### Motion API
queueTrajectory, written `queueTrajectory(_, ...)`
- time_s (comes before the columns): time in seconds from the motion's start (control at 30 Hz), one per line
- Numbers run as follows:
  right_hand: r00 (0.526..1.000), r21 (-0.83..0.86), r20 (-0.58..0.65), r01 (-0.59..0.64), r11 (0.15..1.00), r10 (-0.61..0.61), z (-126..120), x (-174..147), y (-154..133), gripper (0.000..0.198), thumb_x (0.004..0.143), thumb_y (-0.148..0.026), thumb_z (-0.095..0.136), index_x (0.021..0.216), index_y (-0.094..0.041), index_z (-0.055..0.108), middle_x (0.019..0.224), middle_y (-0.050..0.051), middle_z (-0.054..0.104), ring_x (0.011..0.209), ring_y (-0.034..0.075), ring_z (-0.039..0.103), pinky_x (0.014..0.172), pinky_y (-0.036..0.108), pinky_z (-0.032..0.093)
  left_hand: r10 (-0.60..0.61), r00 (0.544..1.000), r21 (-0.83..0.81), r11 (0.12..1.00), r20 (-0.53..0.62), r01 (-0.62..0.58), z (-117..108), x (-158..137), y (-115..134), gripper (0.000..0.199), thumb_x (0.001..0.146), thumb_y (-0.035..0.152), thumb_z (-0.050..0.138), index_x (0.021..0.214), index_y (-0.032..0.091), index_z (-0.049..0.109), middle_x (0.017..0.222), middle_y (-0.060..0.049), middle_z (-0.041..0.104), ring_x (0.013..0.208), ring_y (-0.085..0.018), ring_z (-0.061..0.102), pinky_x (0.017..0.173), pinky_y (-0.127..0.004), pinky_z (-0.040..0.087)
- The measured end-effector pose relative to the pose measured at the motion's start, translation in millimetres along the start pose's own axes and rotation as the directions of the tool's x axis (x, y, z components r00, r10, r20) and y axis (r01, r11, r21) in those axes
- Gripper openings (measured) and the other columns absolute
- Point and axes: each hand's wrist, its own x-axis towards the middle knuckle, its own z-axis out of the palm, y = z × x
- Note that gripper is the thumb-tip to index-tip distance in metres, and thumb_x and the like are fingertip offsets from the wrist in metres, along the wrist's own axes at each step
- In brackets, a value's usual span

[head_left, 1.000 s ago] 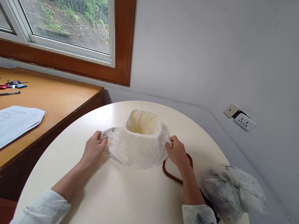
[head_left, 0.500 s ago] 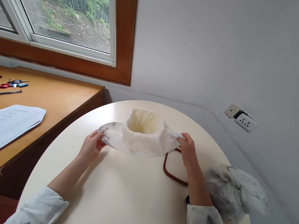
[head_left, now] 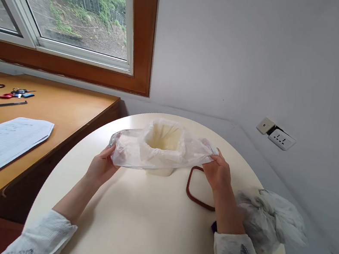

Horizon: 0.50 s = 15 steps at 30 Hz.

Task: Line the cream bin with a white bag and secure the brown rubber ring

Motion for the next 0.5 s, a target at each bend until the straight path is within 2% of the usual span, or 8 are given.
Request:
queueTrajectory(0.13, 1.000, 0.112, -0.001, 0.000, 0.994, 0.000, 1.8, -1.6, -3.3, 0.022, 0.065, -0.017, 0.049, 0.085, -0.024, 0.048, 0.096, 0.003, 0.057, 0.090, 0.018, 0.054, 0.074, 0.031, 0.045, 0.011, 0.999, -0.074, 0.997, 0.030, -0.009, 1.1, -2.5, 5.2, 0.035, 0.082, 0.023, 0.055, 0.116, 0.032, 0.056, 0.121, 0.001, 0.056, 0.098, -0.015, 0.057, 0.076, -0.024, 0.051)
queueTrajectory(0.3, 0.997, 0.267, 0.074, -0.025, 0.963, 0.006, 1.9, -3.4, -4.7, 0.021, 0.062, -0.012, 0.049, 0.080, -0.022, 0.052, 0.090, 0.001, 0.057, 0.085, 0.016, 0.054, 0.071, 0.029, 0.045, -0.029, 0.999, -0.155, 0.987, 0.038, 0.035, 3.2, -6.3, 10.4, 0.043, 0.078, 0.014, 0.057, 0.116, 0.033, 0.056, 0.109, 0.003, 0.062, 0.085, -0.011, 0.059, 0.072, -0.019, 0.050)
queueTrajectory(0.5, 0.995, 0.323, 0.094, 0.001, 0.946, -0.033, -1.6, -5.3, -7.1, 0.026, 0.056, -0.009, 0.047, 0.077, -0.023, 0.053, 0.084, -0.001, 0.057, 0.084, 0.016, 0.055, 0.073, 0.031, 0.046, -0.085, 0.987, -0.118, 0.988, 0.139, 0.102, 1.3, -11.0, 13.4, 0.056, 0.068, 0.005, 0.060, 0.118, 0.030, 0.054, 0.091, 0.000, 0.064, 0.070, -0.012, 0.059, 0.062, -0.021, 0.049)
